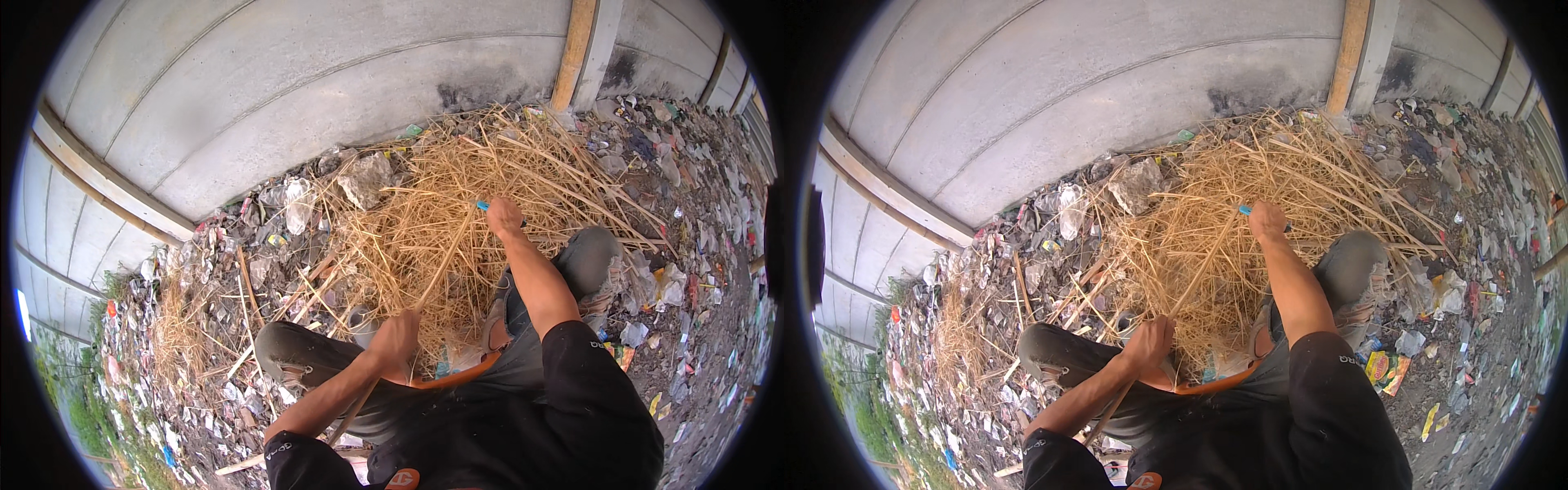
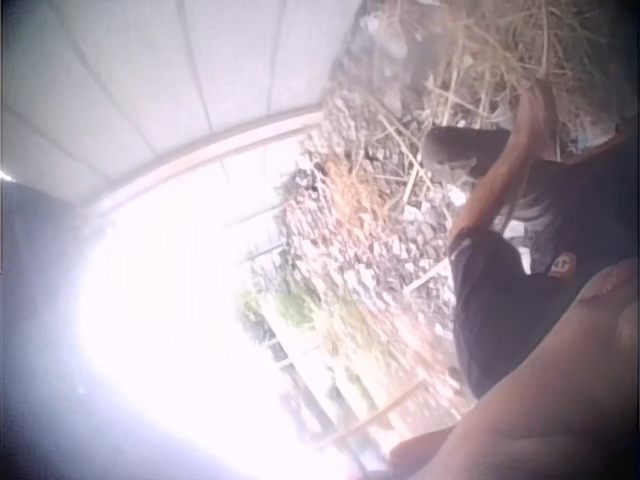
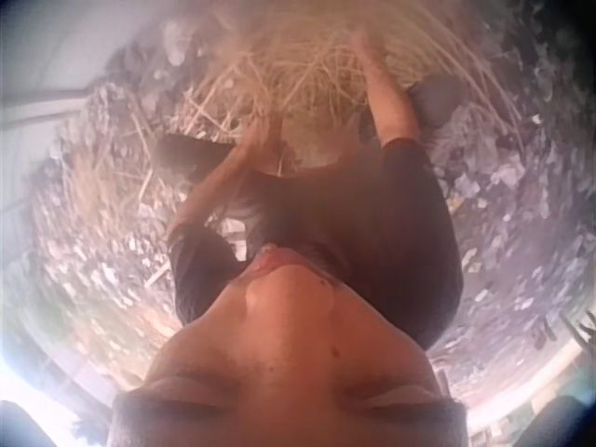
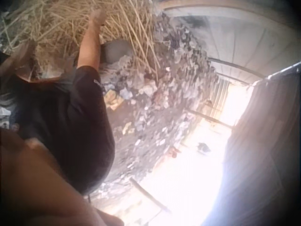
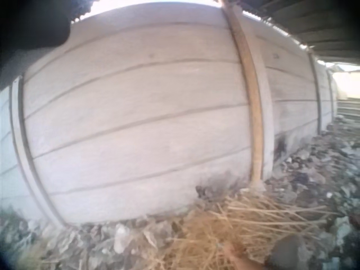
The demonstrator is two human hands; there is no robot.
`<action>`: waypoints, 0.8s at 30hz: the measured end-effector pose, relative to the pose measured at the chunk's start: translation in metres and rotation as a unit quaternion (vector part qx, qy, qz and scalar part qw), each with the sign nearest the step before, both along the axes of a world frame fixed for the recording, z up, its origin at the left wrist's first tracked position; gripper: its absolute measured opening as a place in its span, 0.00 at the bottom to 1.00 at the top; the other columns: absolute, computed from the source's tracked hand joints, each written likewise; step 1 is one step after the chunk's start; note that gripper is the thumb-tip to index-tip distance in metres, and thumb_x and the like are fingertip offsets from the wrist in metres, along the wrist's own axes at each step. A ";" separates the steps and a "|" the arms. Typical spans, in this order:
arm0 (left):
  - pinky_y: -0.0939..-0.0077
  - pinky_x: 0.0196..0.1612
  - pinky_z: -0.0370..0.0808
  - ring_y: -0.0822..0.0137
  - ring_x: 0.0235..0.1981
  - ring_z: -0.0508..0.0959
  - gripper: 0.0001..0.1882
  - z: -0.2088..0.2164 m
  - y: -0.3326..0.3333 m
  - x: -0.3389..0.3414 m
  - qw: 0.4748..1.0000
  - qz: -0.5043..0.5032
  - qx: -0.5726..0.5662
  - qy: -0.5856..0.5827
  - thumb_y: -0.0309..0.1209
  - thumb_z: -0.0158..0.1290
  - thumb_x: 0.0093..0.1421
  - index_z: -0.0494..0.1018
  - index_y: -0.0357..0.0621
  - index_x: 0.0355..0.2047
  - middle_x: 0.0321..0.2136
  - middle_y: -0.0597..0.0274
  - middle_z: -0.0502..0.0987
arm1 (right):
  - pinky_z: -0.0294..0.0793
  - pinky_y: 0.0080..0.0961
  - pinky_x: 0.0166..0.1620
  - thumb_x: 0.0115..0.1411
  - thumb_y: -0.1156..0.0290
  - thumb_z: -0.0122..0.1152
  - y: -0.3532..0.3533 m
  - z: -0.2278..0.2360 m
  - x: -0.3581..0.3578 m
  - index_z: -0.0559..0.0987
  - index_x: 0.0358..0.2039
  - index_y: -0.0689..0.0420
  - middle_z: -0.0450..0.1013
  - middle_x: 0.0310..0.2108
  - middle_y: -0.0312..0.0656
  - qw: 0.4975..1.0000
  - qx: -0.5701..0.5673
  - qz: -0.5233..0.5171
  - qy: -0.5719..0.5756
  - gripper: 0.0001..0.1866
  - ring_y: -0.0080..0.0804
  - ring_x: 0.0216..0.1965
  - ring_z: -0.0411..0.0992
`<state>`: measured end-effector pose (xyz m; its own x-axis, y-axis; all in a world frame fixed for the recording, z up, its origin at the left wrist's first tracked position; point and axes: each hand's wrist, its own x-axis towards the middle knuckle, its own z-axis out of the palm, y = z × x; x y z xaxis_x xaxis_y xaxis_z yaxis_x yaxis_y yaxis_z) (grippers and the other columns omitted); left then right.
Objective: The person sits on the ground and uses a large knife to split a long bamboo pole into thin strips. They hold the pole with one hand and strike it with the knife to separate the fibers. Later, they use a small utility knife to further refine the strips.
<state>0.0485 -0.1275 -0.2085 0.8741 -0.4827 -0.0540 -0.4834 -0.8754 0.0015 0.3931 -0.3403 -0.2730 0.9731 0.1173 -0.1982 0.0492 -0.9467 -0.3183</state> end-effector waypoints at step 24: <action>0.50 0.30 0.68 0.42 0.27 0.73 0.11 0.002 0.019 0.010 0.910 0.230 -0.337 0.072 0.27 0.46 0.65 0.69 0.29 0.40 0.26 0.45 0.68 | 0.75 0.32 0.31 0.58 0.59 0.65 0.031 0.030 0.018 0.78 0.44 0.51 0.74 0.28 0.39 0.954 0.221 0.124 -0.162 0.16 0.31 0.26 0.74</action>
<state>0.0586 -0.1087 -0.2069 0.9994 -0.0337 -0.0117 -0.0181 -0.7611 0.6484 0.4115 -0.3094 -0.2427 0.9061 0.3547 0.2304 0.4182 -0.6694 -0.6141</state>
